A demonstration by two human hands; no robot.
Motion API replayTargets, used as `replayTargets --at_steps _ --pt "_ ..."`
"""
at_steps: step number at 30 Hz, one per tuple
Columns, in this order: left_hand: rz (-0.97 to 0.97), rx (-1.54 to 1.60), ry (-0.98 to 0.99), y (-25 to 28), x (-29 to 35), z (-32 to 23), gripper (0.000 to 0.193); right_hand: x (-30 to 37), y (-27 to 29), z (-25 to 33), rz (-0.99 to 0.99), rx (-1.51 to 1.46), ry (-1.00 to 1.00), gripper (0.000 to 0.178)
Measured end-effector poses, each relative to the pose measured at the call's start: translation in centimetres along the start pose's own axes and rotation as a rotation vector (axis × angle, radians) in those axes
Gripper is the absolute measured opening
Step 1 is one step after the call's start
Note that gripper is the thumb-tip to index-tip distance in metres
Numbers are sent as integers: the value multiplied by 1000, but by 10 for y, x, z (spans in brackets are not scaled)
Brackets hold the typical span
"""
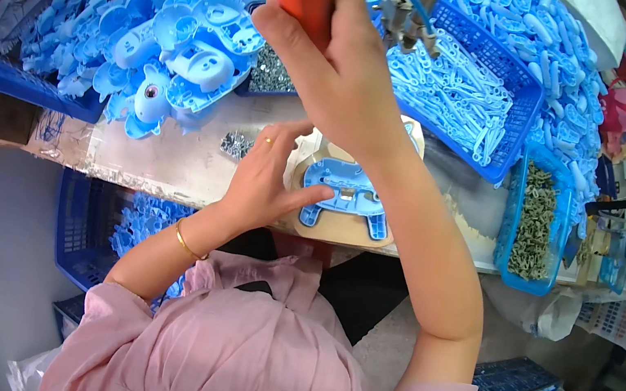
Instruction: Assembling blue plastic toy parts using a heat gun and a pneumatic press at a factory workbench.
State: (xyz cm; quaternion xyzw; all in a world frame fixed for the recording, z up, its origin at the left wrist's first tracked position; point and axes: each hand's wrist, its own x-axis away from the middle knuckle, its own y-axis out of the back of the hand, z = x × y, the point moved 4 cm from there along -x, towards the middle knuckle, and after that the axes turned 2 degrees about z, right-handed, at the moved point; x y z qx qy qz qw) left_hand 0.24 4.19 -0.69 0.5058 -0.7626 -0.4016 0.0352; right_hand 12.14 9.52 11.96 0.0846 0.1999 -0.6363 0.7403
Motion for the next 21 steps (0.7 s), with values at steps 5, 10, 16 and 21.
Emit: replayTargets --at_steps 5,10,16,21 --pt "57 -24 5 3 3 4 80 14 5 25 -173 689 235 41" --pt "64 -54 -18 5 7 0 78 21 25 97 -474 1093 226 24" --pt "78 -81 -146 5 1 -14 75 -67 56 133 -427 729 530 60" --pt "110 -72 -130 0 4 -15 67 -87 72 124 75 658 342 58"
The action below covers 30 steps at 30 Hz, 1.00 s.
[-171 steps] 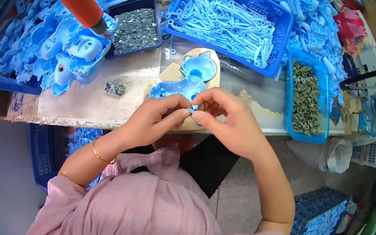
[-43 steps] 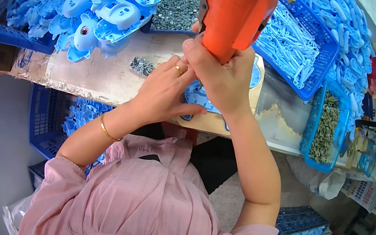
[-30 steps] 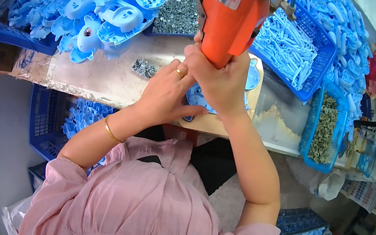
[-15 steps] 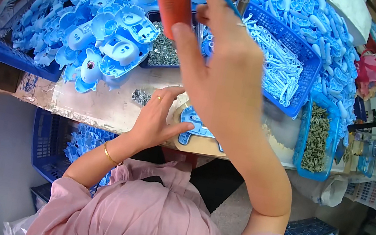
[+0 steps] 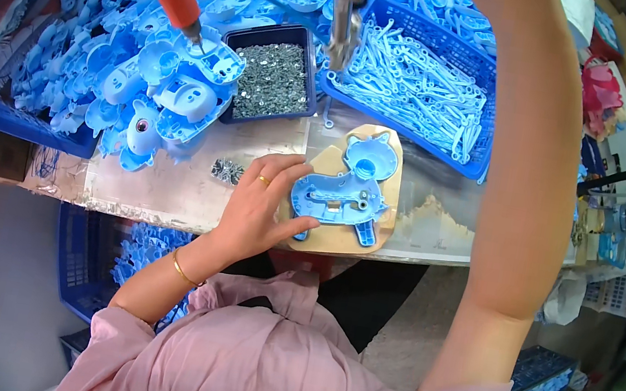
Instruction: Assembling blue plastic toy parts using a heat gun and a pneumatic press at a factory workbench.
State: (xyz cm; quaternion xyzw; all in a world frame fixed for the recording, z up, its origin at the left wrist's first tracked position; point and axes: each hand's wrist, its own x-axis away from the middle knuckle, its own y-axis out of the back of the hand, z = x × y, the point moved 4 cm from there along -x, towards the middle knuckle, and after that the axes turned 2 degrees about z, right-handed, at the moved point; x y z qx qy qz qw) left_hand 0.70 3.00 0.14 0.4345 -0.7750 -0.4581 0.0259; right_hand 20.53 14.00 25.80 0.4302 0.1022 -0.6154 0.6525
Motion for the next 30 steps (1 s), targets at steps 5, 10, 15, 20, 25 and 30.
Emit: replayTargets --at_steps 5,10,15,20,25,30 --pt "-6 -48 -44 -4 -1 -3 64 73 53 -75 -199 -409 -157 16" --pt "14 -31 -139 -16 -17 -17 61 110 9 4 59 -460 -286 25" --pt "42 -112 -187 -28 -21 -16 59 119 -22 14 -411 -419 -237 45" --pt "45 -129 -193 -33 -25 -15 57 130 -27 9 -216 -257 -121 41" --pt "44 -132 -200 -32 -21 -19 56 145 -32 16 -379 -28 -132 48" --pt "75 -190 -222 -34 -21 -27 40 122 -14 14 -335 -185 -235 32"
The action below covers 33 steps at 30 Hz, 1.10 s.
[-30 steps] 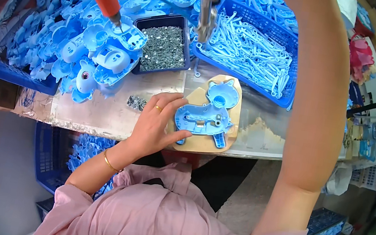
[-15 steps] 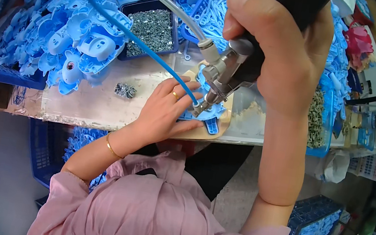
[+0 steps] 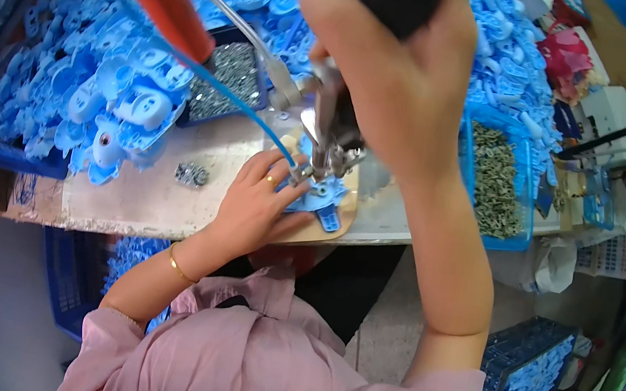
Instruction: Assembling blue plastic toy parts using a heat gun and a pneumatic press at a factory workbench.
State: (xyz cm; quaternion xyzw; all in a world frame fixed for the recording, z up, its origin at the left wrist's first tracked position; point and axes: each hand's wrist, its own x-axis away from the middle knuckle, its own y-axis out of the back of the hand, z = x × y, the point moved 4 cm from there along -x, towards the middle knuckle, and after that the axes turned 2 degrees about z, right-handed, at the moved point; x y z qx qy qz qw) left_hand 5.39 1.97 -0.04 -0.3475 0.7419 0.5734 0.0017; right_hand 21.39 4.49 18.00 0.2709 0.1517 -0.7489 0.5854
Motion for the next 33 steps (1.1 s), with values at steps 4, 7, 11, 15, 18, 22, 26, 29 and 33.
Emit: replayTargets --at_steps 4,7,11,15,18,22,26,29,33 --pt "40 -20 -149 -5 0 -10 21 -63 9 35 148 -52 77 43" --pt "66 181 -14 24 -4 -19 18 -86 28 35 290 -44 20 47" --pt "169 623 106 99 14 -16 15 -96 60 -9 242 -61 -49 55" --pt "353 804 323 173 62 -7 13 -102 162 -77 -55 331 4 23" --pt "599 509 407 210 125 10 25 -80 229 -159 -48 1155 -163 31" --pt "812 -146 1142 215 228 35 43 -48 237 -224 -70 1361 -204 30" --pt "526 -210 965 199 212 26 49 -47 252 -236 -146 1288 -165 29" --pt "494 157 724 177 147 17 54 -42 235 -198 -233 1258 -88 27" --pt "351 281 353 132 47 -2 59 -5 160 -141 156 502 -381 22"
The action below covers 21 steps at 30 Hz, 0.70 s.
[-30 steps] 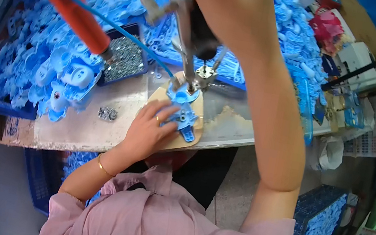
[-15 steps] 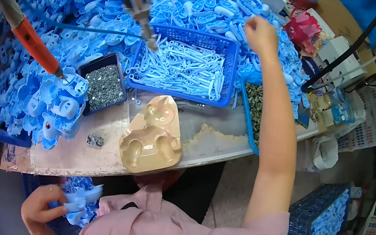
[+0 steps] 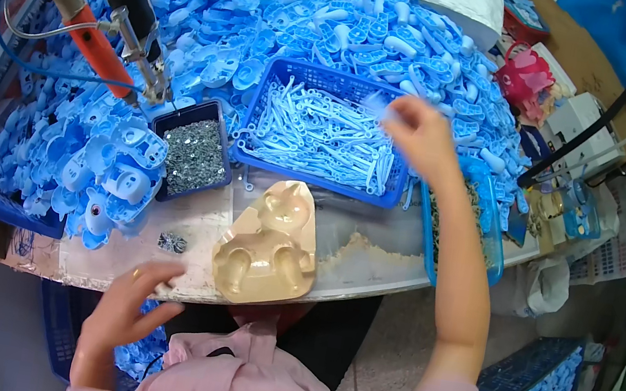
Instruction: Assembling blue plastic toy parts using a heat gun and a pneumatic press at a factory workbench.
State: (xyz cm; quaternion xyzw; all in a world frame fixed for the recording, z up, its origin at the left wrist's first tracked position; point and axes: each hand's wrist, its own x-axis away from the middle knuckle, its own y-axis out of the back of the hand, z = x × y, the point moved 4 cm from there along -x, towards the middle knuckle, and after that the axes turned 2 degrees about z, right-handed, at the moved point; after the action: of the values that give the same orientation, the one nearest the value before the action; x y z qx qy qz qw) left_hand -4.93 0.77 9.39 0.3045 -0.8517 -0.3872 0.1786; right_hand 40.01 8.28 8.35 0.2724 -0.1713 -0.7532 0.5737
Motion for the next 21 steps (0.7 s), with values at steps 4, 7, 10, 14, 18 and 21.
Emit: replayTargets --at_steps 4,7,10,14,18,21 --pt "-340 5 -302 -27 -79 -34 74 76 -83 79 557 -71 5 25" --pt "-129 -163 -218 -62 -108 -28 65 93 -104 96 719 -224 -53 21" --pt "-277 -99 -409 -61 -102 -19 54 52 -87 69 944 -249 -233 17" --pt "-260 -47 -367 -53 -86 -6 34 -54 -39 -5 158 -78 20 12" --pt "-287 -6 -293 -50 -71 2 34 -137 -50 -2 -307 362 230 12" --pt "-315 40 -271 -49 -66 6 35 -173 -82 11 -491 582 401 17"
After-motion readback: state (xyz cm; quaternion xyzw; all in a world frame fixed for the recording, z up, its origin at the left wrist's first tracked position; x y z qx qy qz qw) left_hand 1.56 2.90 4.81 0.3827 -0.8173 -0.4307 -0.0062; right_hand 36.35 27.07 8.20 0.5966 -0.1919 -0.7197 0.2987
